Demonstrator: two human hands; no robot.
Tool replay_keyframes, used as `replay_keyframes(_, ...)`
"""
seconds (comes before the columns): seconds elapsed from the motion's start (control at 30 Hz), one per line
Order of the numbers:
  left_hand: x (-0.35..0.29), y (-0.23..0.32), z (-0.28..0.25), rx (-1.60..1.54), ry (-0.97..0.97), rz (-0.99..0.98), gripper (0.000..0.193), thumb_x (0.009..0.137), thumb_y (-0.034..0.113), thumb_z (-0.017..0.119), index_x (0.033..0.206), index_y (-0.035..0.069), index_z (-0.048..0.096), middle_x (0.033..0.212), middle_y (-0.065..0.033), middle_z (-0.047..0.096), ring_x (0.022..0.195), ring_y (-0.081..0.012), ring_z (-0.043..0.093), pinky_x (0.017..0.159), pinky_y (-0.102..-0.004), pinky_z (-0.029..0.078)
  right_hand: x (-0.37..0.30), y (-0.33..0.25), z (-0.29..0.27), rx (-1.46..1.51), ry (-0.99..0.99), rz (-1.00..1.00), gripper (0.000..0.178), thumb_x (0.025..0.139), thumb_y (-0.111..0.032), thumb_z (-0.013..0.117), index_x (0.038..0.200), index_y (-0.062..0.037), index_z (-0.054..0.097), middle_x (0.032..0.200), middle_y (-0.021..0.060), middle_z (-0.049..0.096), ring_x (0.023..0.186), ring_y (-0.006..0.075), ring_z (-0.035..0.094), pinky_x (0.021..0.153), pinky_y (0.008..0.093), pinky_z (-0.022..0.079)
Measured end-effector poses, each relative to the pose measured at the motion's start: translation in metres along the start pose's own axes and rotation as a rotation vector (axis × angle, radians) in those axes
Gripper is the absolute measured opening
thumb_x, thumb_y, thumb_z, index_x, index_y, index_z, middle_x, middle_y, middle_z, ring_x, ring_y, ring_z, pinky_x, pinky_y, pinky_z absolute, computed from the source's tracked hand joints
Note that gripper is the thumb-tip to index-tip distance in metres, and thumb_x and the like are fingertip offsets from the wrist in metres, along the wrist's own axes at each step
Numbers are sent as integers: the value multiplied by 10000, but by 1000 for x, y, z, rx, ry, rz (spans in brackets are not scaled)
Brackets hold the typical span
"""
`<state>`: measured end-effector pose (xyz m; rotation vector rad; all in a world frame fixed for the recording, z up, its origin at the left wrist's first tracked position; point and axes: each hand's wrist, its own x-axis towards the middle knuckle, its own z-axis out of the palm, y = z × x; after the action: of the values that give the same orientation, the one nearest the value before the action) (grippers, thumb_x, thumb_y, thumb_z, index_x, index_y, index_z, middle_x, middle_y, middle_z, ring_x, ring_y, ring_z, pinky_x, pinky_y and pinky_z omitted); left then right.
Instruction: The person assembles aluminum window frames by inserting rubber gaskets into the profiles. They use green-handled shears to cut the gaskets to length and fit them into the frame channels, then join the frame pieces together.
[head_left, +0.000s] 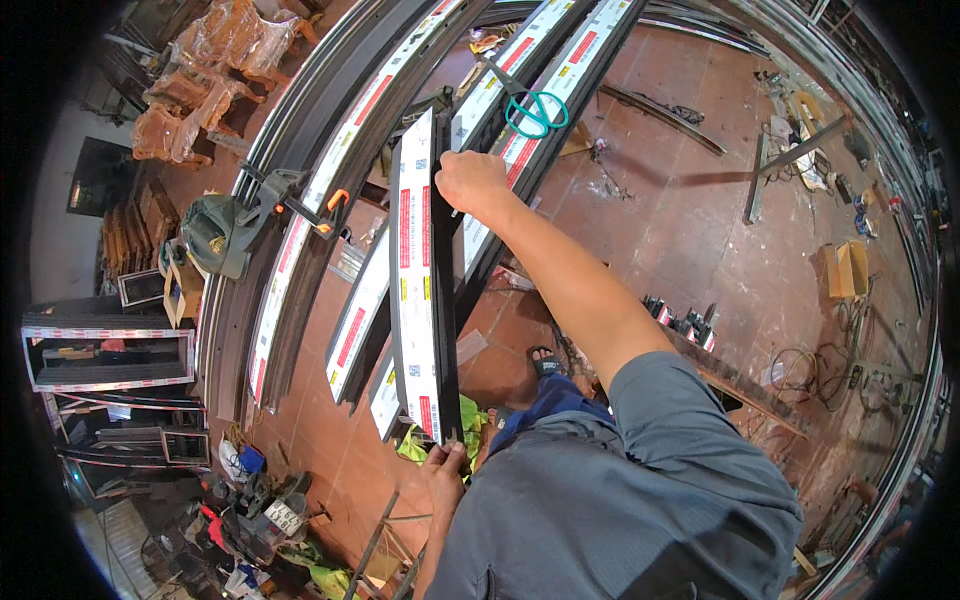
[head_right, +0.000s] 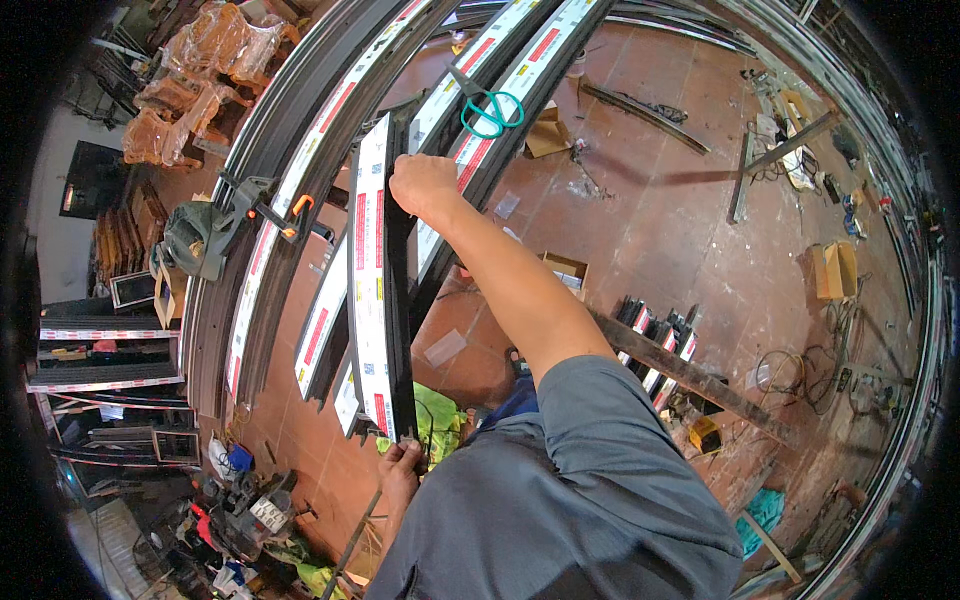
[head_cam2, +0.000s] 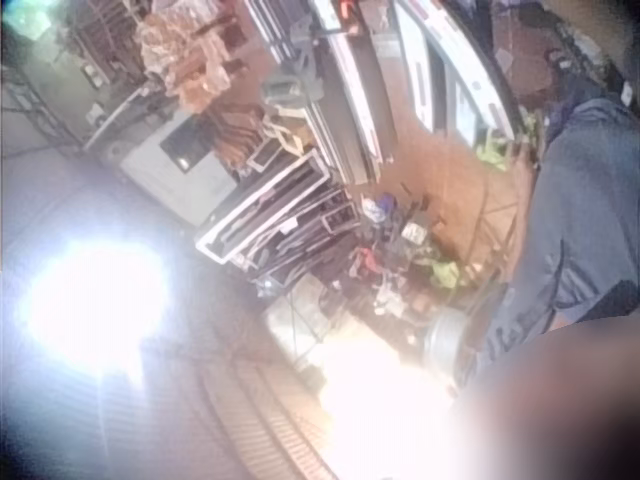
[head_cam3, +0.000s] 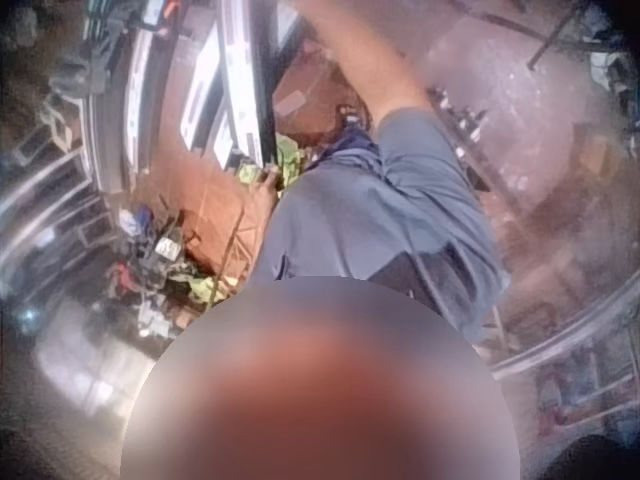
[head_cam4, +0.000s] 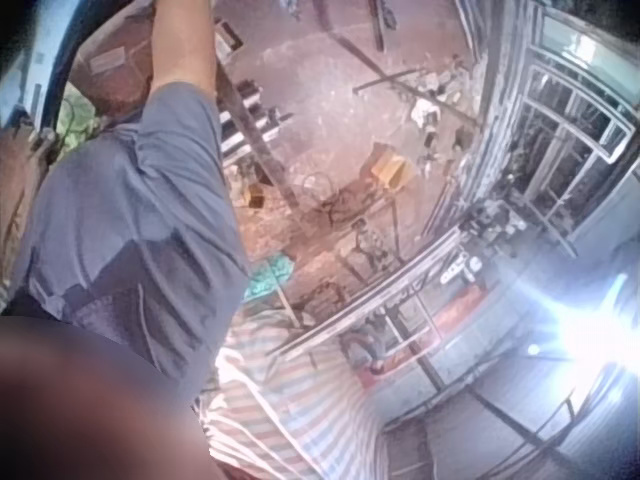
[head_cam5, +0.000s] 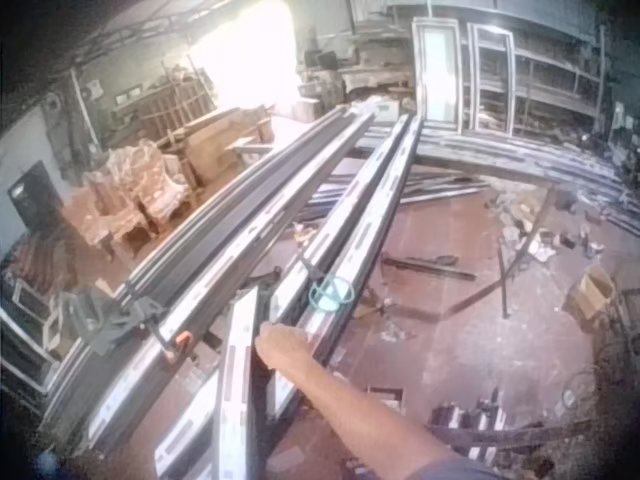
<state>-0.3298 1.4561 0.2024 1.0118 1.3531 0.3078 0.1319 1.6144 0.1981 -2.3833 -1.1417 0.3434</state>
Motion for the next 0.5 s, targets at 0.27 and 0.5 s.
replay_keyframes(0.27, 0, 1, -5, 5, -13, -15, 135, 999, 140, 720, 939, 24, 687, 737, -28, 639, 615, -127, 561, 600, -288, 456, -3, -9, -8, 86, 66, 128, 435, 1031, -399, 516, 1131, -18, 701, 1024, 244, 777, 983, 410, 763, 834, 547, 583)
replay_keyframes(0.5, -1, 5, -3, 47, -56, -29, 178, 1022, 171, 702, 954, 7, 696, 794, -50, 678, 674, -140, 624, 647, -291, 507, -14, -17, -18, 151, 25, 150, 813, 922, -703, 626, 1241, 44, 611, 1064, 271, 766, 1017, 407, 762, 868, 523, 582)
